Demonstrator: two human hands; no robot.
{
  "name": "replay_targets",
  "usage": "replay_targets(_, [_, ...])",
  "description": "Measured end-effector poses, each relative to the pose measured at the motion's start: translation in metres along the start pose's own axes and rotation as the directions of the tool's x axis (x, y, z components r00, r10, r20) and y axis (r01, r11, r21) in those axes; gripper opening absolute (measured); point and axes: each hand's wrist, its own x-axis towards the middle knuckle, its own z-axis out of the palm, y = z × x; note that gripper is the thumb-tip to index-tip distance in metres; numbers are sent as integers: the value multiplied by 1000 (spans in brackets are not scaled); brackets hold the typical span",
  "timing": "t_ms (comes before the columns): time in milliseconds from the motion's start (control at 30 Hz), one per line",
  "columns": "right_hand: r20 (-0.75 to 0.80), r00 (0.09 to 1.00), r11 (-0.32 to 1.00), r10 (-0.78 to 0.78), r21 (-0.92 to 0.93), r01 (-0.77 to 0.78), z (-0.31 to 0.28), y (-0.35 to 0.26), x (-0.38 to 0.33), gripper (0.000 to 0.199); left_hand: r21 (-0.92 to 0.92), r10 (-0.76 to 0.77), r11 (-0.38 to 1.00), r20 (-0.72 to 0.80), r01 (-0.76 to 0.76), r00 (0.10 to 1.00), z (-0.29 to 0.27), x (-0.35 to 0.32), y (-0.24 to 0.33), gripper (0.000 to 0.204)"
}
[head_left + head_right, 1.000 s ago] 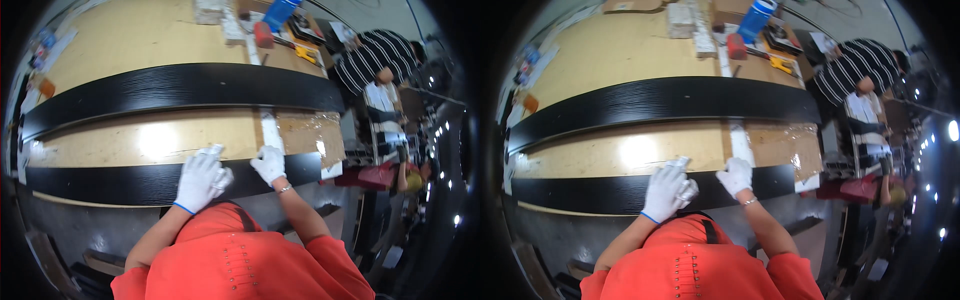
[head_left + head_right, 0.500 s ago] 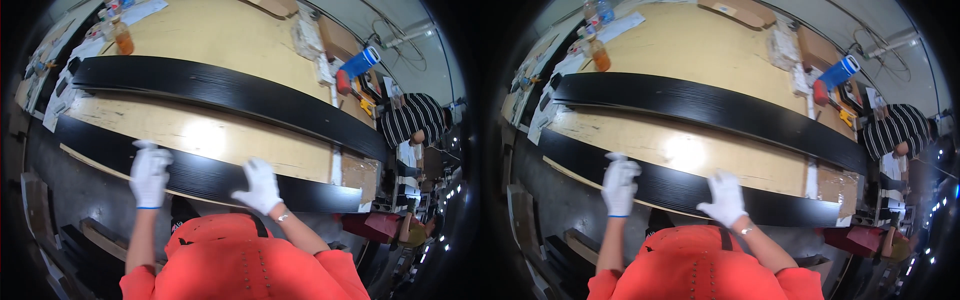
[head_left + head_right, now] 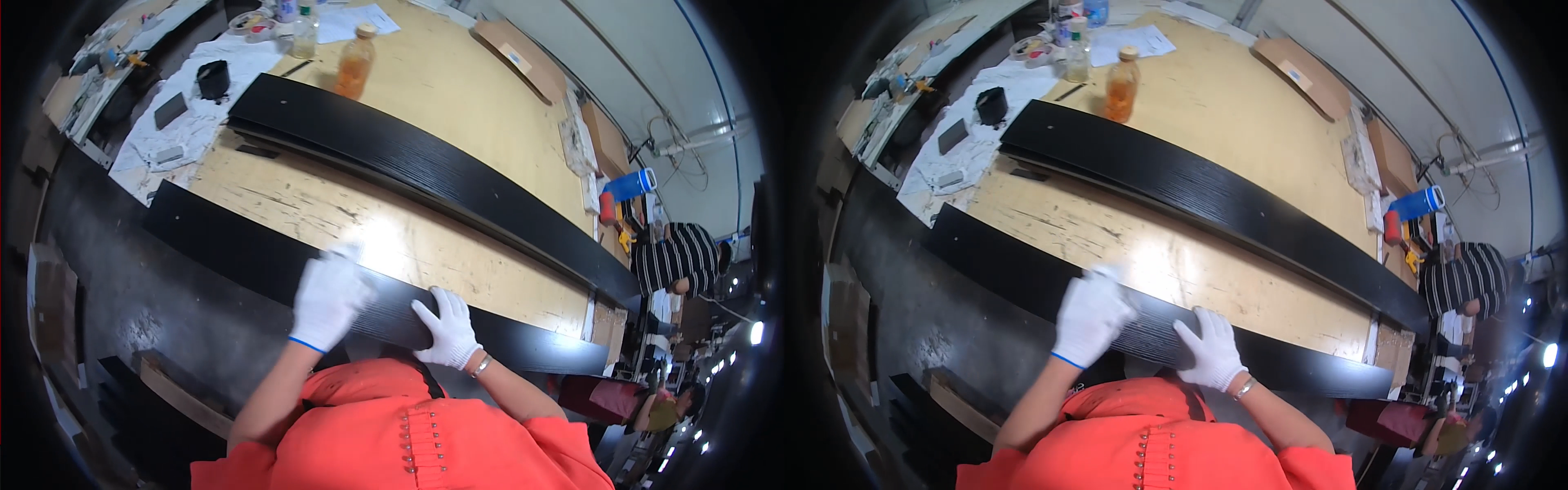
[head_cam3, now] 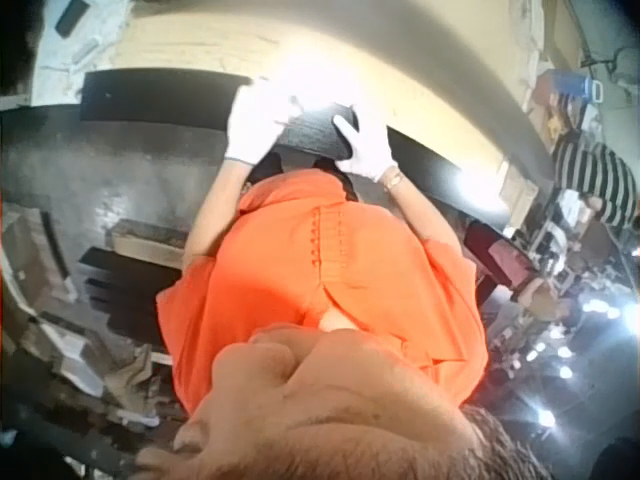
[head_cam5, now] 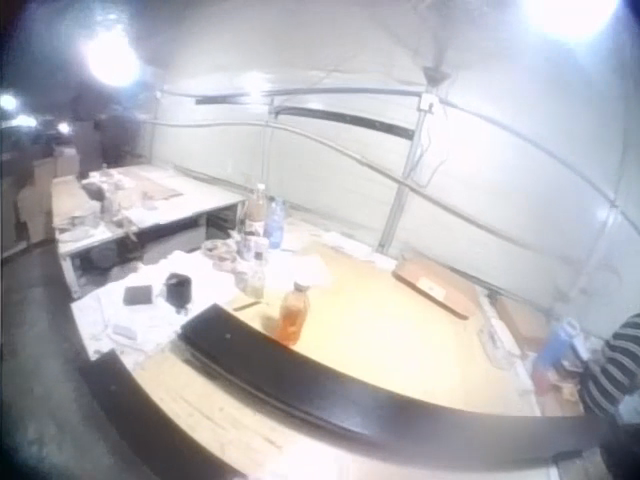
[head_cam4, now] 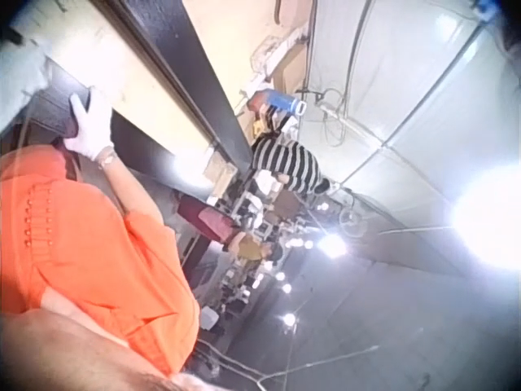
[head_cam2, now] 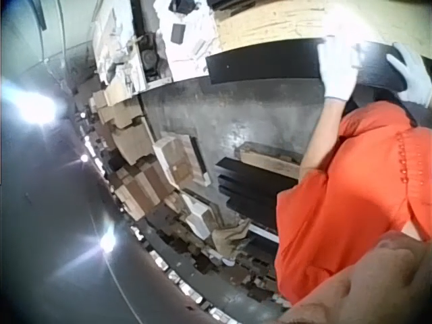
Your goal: The person wipes black wooden boards with a cloth, applies liquid from a bottle, and touches up the edges using a small applicator block before wiping the surfaces again.
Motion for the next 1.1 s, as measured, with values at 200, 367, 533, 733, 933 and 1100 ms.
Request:
replay_targets(200, [-30, 999, 999, 21, -43, -22, 1, -4, -7, 94, -586, -126, 796, -408, -153, 904, -49, 43, -185, 20])
replay_targets(367, [-15, 1000, 997, 26, -72, -27, 2, -3, -6, 96, -112, -75, 993, -301, 43, 951, -36, 55, -204, 12])
replay_targets(533, [-14, 1000, 998, 25, -57, -26, 0, -3, -7, 98, -700, -167, 715, -158, 9, 973, -28, 62, -175, 31])
replay_targets(733, [-41, 999, 1000, 9, -21, -10, -2, -2, -3, 94, -110, -292, 956, -309, 271, 905, -27, 38, -170, 28])
replay_targets(933, [-41, 999, 1000, -4, -26, 3, -3, -3, -4, 90, -235, 80, 962, -240, -138, 967, -4, 0, -139, 36])
replay_targets(1100, [-30, 999, 999, 14, -31, -15, -5, -12, 0, 91, -630, -295, 776, -324, 27, 899, -47, 10, -332, 24])
